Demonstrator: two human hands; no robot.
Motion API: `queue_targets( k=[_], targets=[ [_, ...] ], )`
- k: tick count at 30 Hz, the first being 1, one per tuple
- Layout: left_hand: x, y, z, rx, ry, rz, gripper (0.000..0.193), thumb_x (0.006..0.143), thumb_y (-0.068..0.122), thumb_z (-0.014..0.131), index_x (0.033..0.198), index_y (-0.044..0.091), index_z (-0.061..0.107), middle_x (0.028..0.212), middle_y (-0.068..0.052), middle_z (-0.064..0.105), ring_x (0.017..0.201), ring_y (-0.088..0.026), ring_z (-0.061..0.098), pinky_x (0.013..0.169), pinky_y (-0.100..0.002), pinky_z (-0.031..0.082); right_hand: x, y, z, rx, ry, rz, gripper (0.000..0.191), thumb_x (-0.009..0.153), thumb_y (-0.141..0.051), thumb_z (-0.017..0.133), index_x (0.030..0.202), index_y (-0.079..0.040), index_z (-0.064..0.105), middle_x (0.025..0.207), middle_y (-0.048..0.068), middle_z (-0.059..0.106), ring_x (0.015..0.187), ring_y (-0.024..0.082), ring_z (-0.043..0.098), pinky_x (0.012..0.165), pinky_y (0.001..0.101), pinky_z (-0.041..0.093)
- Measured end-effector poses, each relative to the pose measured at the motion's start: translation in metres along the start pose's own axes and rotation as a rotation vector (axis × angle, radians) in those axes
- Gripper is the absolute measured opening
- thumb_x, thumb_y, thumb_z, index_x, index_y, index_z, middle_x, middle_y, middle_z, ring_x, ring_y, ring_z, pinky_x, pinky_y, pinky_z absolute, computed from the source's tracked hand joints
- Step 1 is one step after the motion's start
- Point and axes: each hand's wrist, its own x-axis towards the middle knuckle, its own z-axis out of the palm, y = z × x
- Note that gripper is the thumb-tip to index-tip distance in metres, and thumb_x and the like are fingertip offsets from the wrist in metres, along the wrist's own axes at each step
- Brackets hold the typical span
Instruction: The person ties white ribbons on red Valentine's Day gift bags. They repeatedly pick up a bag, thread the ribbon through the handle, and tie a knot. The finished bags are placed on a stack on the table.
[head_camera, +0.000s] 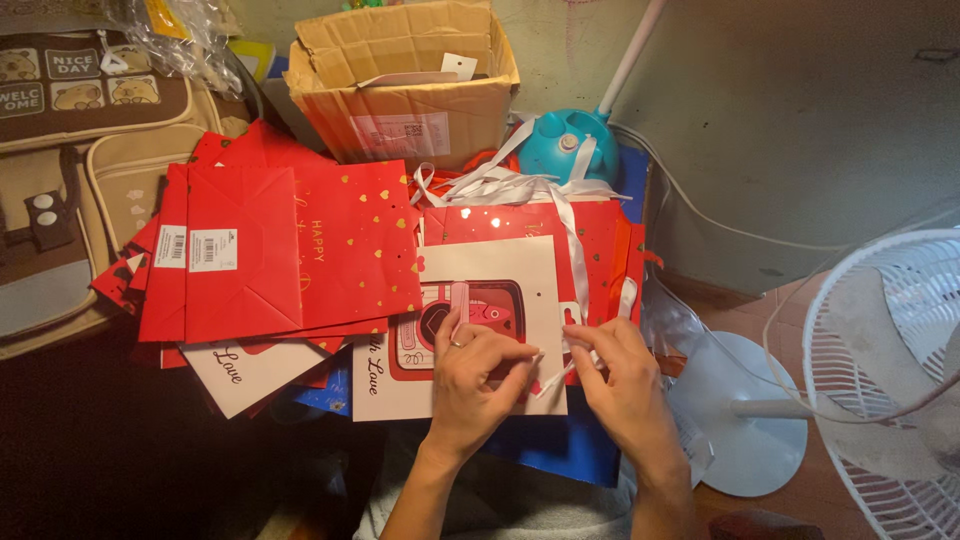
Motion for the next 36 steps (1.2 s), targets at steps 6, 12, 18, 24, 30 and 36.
queue_targets(
  k=[6,12,18,24,30,36],
  targets=[
    [0.0,0.0,-0.001,-0.007,-0.013,-0.017,0.009,0.081,0.015,0.078,0.09,0.016,0.078,0.079,0.003,0.071,0.087,-0.016,0.065,0.121,-0.05,0.028,-0.006,-0.007,-0.004,-0.181,-0.005,-0.116,0.016,0.08,-0.011,0.076,0.096,-0.009,0.076,0.085,0.009,0.059,0.083,0.024,0.062,0.076,0.0377,0.05],
    [0.002,0.003,0.002,-0.002,0.006,-0.044,0.005,0.08,0.017,0.079,0.084,0.015,0.076,0.078,0.003,0.07,0.088,-0.016,0.065,0.12,-0.05,0.028,-0.007,-0.012,-0.001,-0.194,0.081,-0.154,0.009,0.082,-0.01,0.075,0.09,-0.006,0.071,0.084,0.008,0.059,0.084,0.024,0.062,0.074,0.0394,0.049],
    [0.006,0.009,0.001,0.031,-0.015,-0.069,0.003,0.078,0.017,0.078,0.08,0.015,0.078,0.074,0.004,0.07,0.086,-0.016,0.063,0.119,-0.05,0.027,-0.007,-0.009,-0.003,-0.267,0.128,-0.236,0.012,0.076,-0.009,0.077,0.084,-0.006,0.069,0.085,0.009,0.059,0.087,0.029,0.059,0.081,0.0431,0.047],
    [0.009,0.012,0.003,0.068,-0.013,-0.084,0.004,0.078,0.019,0.078,0.079,0.015,0.078,0.073,0.004,0.069,0.085,-0.016,0.062,0.118,-0.05,0.027,-0.006,-0.007,0.001,-0.276,0.158,-0.235,0.012,0.076,-0.008,0.077,0.085,-0.006,0.069,0.087,0.008,0.059,0.089,0.029,0.058,0.082,0.043,0.046],
    [0.01,0.011,0.004,0.063,-0.059,-0.12,0.006,0.078,0.02,0.077,0.078,0.015,0.08,0.071,0.004,0.069,0.084,-0.016,0.062,0.119,-0.052,0.026,-0.006,-0.005,-0.003,-0.274,0.166,-0.237,0.012,0.077,-0.008,0.077,0.084,-0.006,0.068,0.085,0.007,0.059,0.086,0.026,0.059,0.084,0.0427,0.045],
    [0.01,0.011,0.005,0.061,-0.041,-0.097,0.006,0.079,0.021,0.077,0.08,0.015,0.079,0.073,0.003,0.069,0.086,-0.016,0.061,0.119,-0.052,0.025,-0.002,0.0,0.006,-0.264,0.215,-0.233,0.009,0.078,-0.006,0.075,0.084,-0.007,0.068,0.086,0.006,0.059,0.083,0.025,0.058,0.083,0.0427,0.044]
  ],
)
